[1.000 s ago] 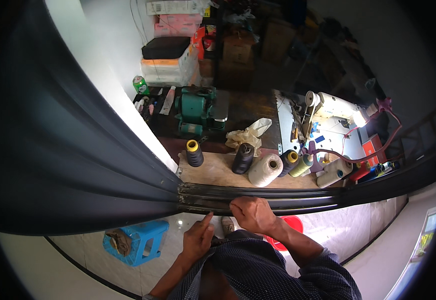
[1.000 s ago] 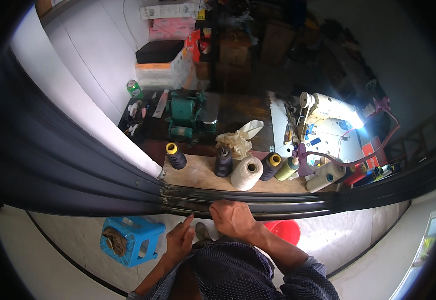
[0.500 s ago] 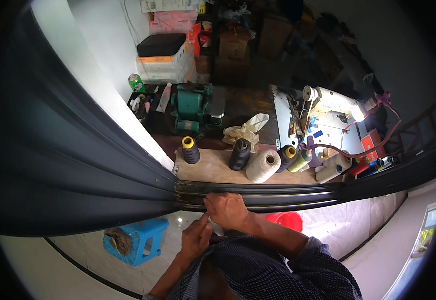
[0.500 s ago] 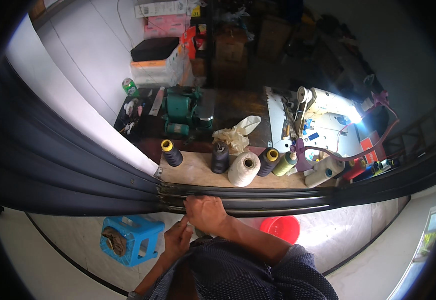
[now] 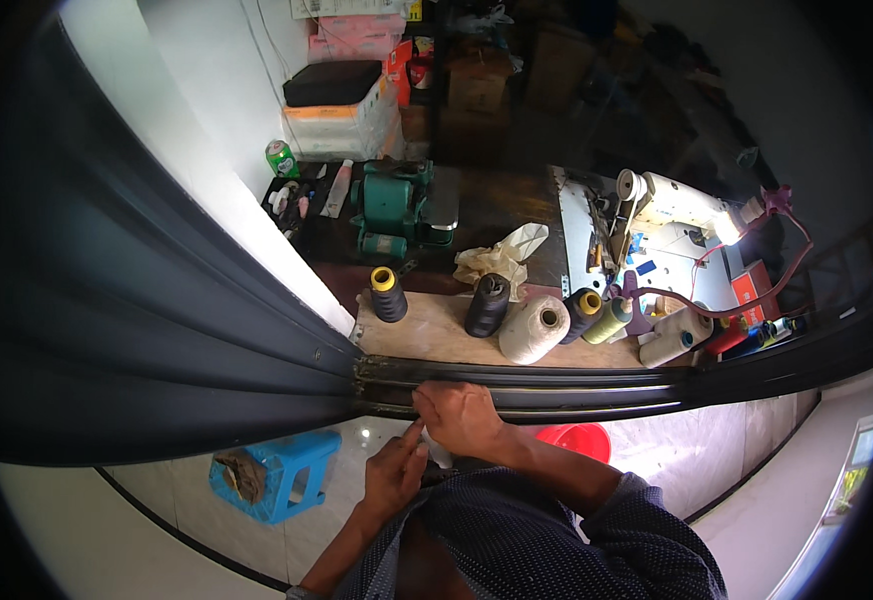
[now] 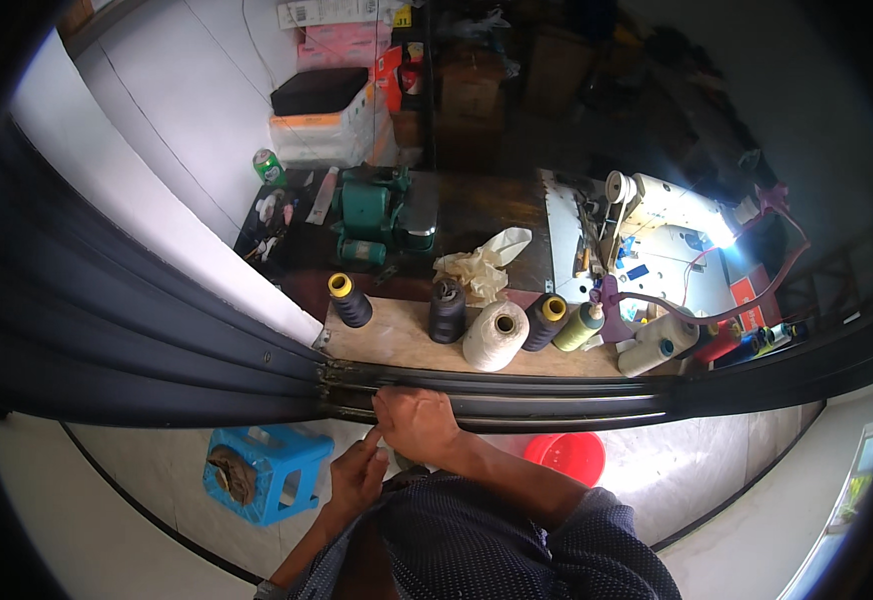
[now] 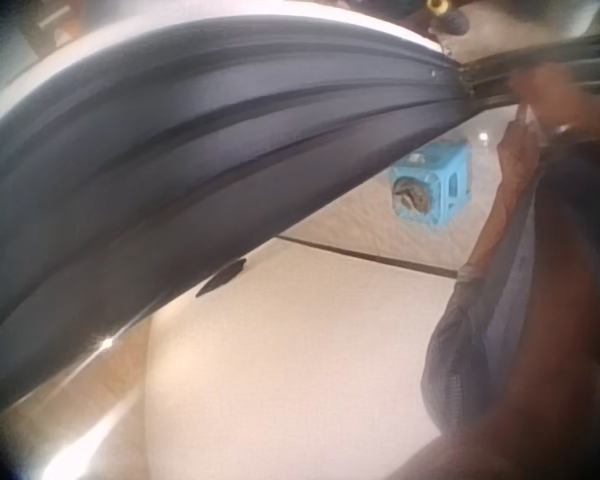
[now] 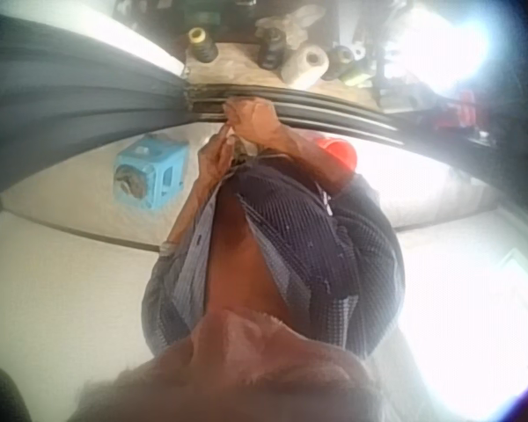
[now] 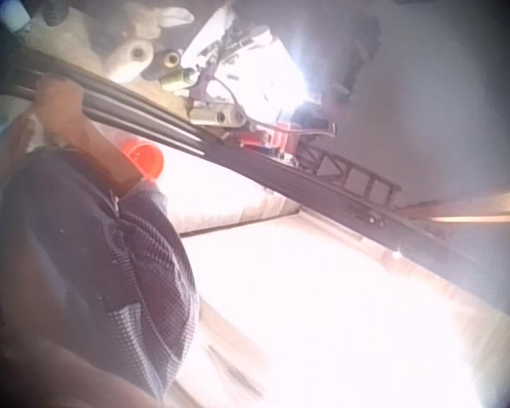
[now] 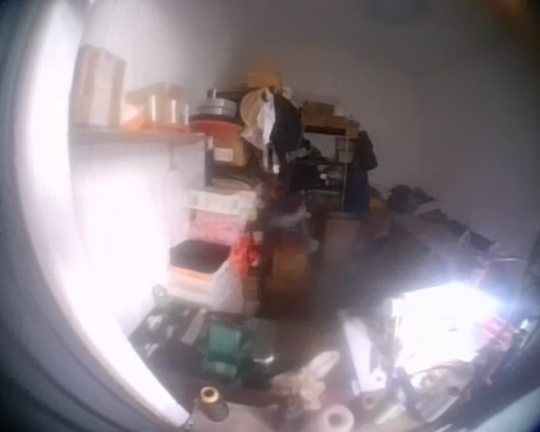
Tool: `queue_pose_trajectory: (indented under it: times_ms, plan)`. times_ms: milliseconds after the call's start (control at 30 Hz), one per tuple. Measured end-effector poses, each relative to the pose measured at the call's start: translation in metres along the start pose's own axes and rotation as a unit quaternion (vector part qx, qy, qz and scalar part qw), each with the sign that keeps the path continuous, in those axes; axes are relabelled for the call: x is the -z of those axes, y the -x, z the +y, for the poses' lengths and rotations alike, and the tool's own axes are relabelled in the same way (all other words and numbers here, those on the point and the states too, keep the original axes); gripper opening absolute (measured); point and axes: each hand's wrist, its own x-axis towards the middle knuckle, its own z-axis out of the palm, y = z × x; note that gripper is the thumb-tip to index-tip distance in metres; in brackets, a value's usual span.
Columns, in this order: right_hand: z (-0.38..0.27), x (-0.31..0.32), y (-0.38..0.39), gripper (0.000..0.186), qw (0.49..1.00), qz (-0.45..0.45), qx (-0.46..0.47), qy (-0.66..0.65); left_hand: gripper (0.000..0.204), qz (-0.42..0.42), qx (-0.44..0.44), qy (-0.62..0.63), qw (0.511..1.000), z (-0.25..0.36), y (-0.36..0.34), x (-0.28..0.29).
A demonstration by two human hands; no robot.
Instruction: The person uses a screwdriver to work on the lower track of a window frame, repeatedly inserting and turning the tool. They move a blue stool and a red bucket to adjust their position, then continue manipulating the window track with the screwdriver.
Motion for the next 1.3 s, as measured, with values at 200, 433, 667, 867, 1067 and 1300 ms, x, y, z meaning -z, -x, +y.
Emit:
queue_pose_trajectory:
  times_ms: [200,433,667,867,1067,1300]
  plan:
    - [0.002,-0.001,0.002,0.021,0.999,0.026,0.027,-0.018,0.042,0.002,0.005,0.001,1.000,0.000,0.001,-0.001]
    - [0.004,0.005,0.009,0.016,0.997,0.053,0.045,-0.029,0.040,0.012,0.007,0.001,1.000,0.001,0.003,-0.004]
    - [0.001,0.017,0.017,0.014,0.997,0.063,0.032,-0.028,0.030,0.030,-0.031,0.004,0.999,-0.003,0.010,-0.007]
    - [0.001,0.051,0.018,0.013,0.997,0.006,0.025,0.077,0.026,0.024,0.008,0.004,1.000,-0.006,0.021,-0.005]
    - [0.002,0.045,0.006,0.018,0.995,-0.056,-0.006,0.087,0.024,0.029,0.020,0.009,0.999,-0.005,0.026,-0.008]
    - [-0.007,0.003,-0.011,0.019,0.997,-0.031,-0.035,0.058,0.022,0.024,0.025,0.014,0.999,-0.001,0.022,-0.008]
